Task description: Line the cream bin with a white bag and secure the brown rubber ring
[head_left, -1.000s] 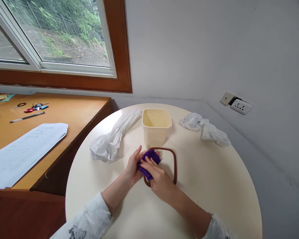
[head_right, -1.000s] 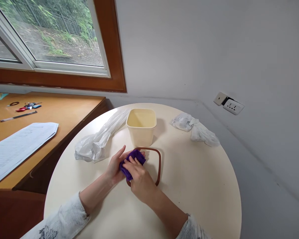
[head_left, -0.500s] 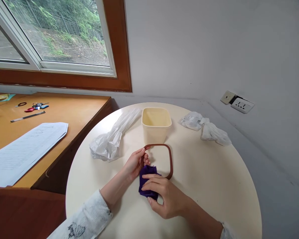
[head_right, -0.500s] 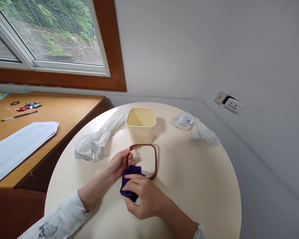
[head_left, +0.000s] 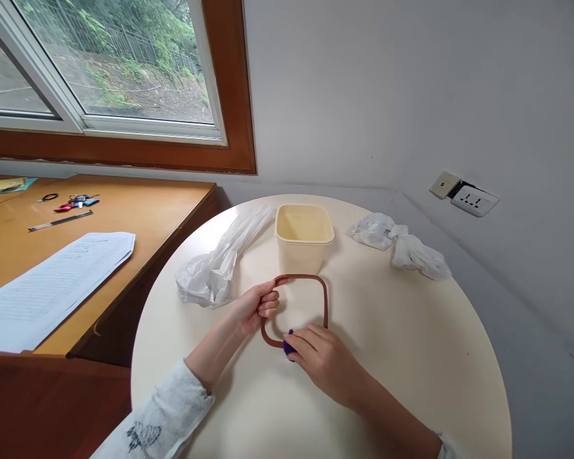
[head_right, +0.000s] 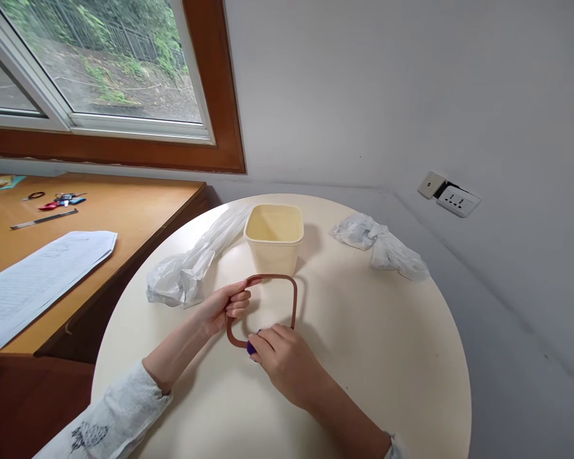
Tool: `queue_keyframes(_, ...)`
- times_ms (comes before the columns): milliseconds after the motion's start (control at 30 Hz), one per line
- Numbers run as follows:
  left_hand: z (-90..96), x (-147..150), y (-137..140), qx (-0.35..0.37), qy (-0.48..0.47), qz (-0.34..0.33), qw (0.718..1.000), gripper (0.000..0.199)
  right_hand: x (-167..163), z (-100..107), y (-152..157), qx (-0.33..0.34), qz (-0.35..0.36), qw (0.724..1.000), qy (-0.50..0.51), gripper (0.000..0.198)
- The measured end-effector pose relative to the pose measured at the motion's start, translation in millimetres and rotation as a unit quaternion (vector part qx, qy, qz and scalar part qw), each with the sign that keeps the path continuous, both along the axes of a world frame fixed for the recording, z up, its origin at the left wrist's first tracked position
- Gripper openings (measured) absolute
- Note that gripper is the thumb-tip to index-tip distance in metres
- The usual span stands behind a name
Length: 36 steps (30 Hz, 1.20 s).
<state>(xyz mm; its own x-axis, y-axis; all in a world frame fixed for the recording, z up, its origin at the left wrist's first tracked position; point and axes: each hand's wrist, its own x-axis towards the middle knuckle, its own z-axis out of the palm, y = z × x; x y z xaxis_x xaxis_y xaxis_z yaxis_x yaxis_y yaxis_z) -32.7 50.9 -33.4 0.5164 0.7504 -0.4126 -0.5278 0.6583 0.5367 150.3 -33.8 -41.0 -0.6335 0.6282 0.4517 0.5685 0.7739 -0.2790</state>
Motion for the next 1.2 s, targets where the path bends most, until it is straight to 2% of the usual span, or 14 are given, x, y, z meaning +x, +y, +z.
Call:
queue_keyframes(167, 0.8, -3, 2, -0.011, -0.018, 0.02, 1.0, 0.01, 6, 3, 2, -0.01, -0.008, 1.0, 0.024, 0.021)
queue_keyframes(267, 1.5, 10, -5, -0.022, -0.026, 0.053, 0.998, 0.021, 4, 1, 4, -0.001, -0.063, 0.996, 0.056, 0.021)
queue_keyframes(367, 1.1, 24, -15, -0.01, -0.016, 0.052, 0.998, 0.027, 4, -1, 6, 0.018, -0.11, 0.99, 0.086, 0.021)
queue_keyframes(467, 1.0, 29, -20, 0.034, -0.014, 0.052, 0.998, 0.027, 6, 1, 7, 0.013, -0.094, 0.992, 0.079, 0.021)
queue_keyframes(567, 1.8, 21, -16, 0.063, 0.003, 0.028, 0.998, 0.025, 7, 4, 6, 0.014, -0.051, 0.997, 0.049, 0.024)
queue_keyframes(800, 11.8, -19, 4, 0.05, 0.085, -0.083, 0.992, 0.024, 11, 5, 5, -0.001, 0.046, 0.999, 0.011, 0.013)
queue_keyframes(867, 14.7, -22, 6, 0.037, 0.083, -0.085, 0.992, 0.025, 14, 6, 7, -0.007, 0.042, 0.999, 0.009, 0.012)
queue_keyframes(1033, 12.4, -1, -6, 0.005, -0.01, -0.004, 1.0, 0.03, 15, 6, 10, 0.024, -0.021, 0.999, 0.026, 0.013)
queue_keyframes(1100, 8.5, 9, -12, 0.02, -0.017, -0.015, 1.0, 0.028, 13, 4, 11, 0.038, -0.048, 0.998, 0.036, 0.012)
queue_keyframes(1200, 3.1, 12, -16, 0.058, 0.02, -0.052, 0.997, 0.023, 13, 1, 11, 0.048, -0.045, 0.997, 0.028, 0.013)
